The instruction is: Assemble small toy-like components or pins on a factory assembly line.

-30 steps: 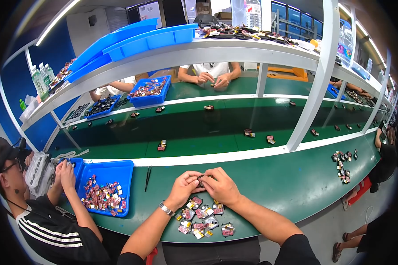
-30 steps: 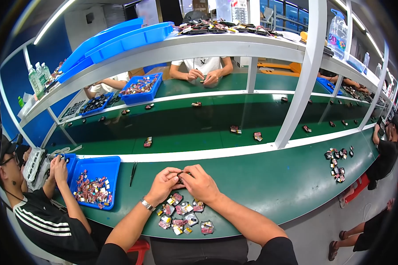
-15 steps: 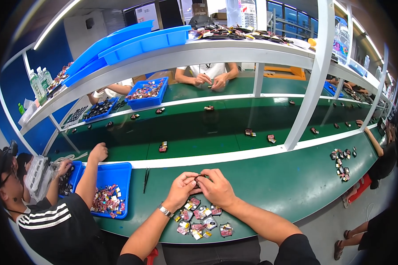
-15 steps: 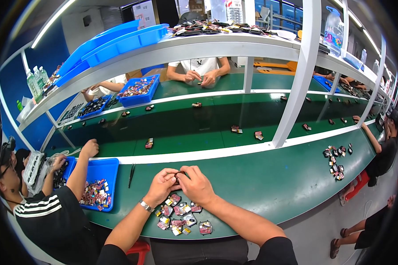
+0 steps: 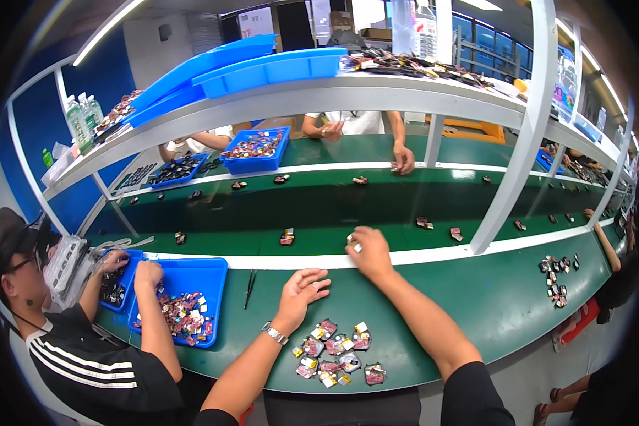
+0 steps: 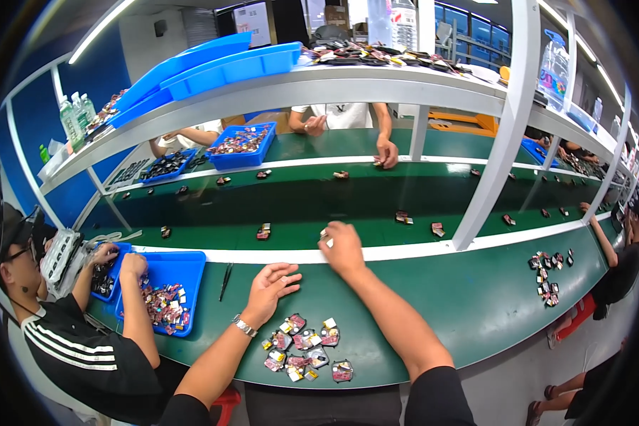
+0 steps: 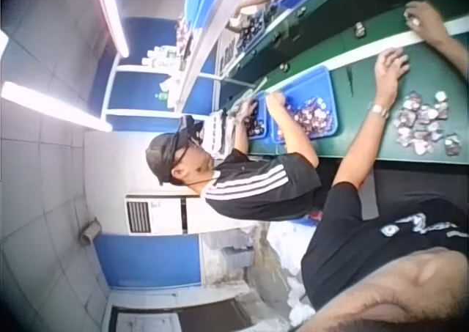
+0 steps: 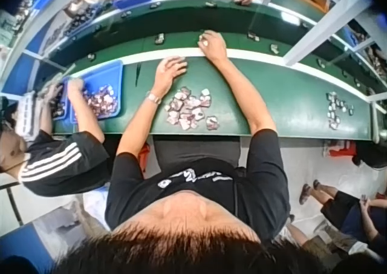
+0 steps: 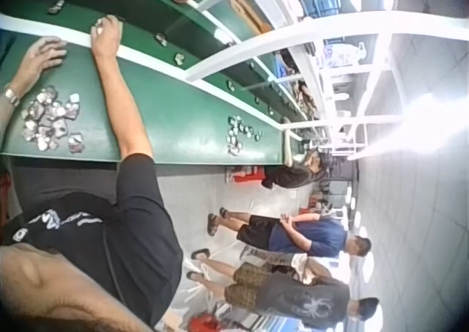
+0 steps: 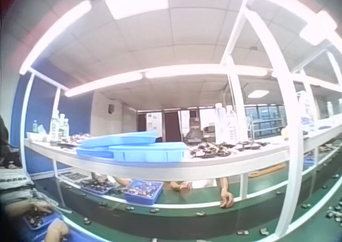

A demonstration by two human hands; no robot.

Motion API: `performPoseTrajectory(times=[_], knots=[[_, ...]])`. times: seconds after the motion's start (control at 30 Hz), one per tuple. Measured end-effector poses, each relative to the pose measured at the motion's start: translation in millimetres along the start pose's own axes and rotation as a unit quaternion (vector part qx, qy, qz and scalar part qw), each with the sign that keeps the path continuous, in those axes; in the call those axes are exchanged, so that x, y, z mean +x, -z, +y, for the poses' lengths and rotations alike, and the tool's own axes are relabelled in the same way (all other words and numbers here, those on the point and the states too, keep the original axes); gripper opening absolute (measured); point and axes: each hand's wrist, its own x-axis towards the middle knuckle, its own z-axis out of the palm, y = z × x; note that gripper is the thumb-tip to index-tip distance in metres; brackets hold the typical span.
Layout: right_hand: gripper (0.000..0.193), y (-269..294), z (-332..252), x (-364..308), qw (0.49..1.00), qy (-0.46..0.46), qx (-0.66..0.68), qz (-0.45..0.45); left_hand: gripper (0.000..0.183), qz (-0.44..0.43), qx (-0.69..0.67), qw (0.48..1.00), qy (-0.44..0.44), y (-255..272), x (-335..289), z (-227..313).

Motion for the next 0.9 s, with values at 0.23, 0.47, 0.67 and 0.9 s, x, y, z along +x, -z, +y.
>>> performPoseTrajectory(times=[0.23, 0.47, 0.67, 0.9], knots=[[0.038, -25.2, 24.1, 21.1, 0.964, -0.096, -0.240, -0.057, 0.021, 0.051, 0.048, 0.997, -0.024, 7.6, 1.1, 2.1], [0.064, -106.1, -83.3, 36.5, 0.957, -0.174, -0.127, -0.197, 0.013, 0.222, 0.200, 0.946, -0.122, 20.8, 6.3, -1.5], [0.051, -135.0, -59.9, 37.6, 0.963, -0.167, -0.132, -0.162, 0.012, 0.254, 0.218, 0.933, -0.133, 25.2, 17.0, -11.8], [0.065, 4.2, -63.3, 9.7, 0.947, -0.009, 0.140, -0.290, 0.023, 0.205, 0.100, 0.973, -0.030, 27.0, 9.9, 10.9]])
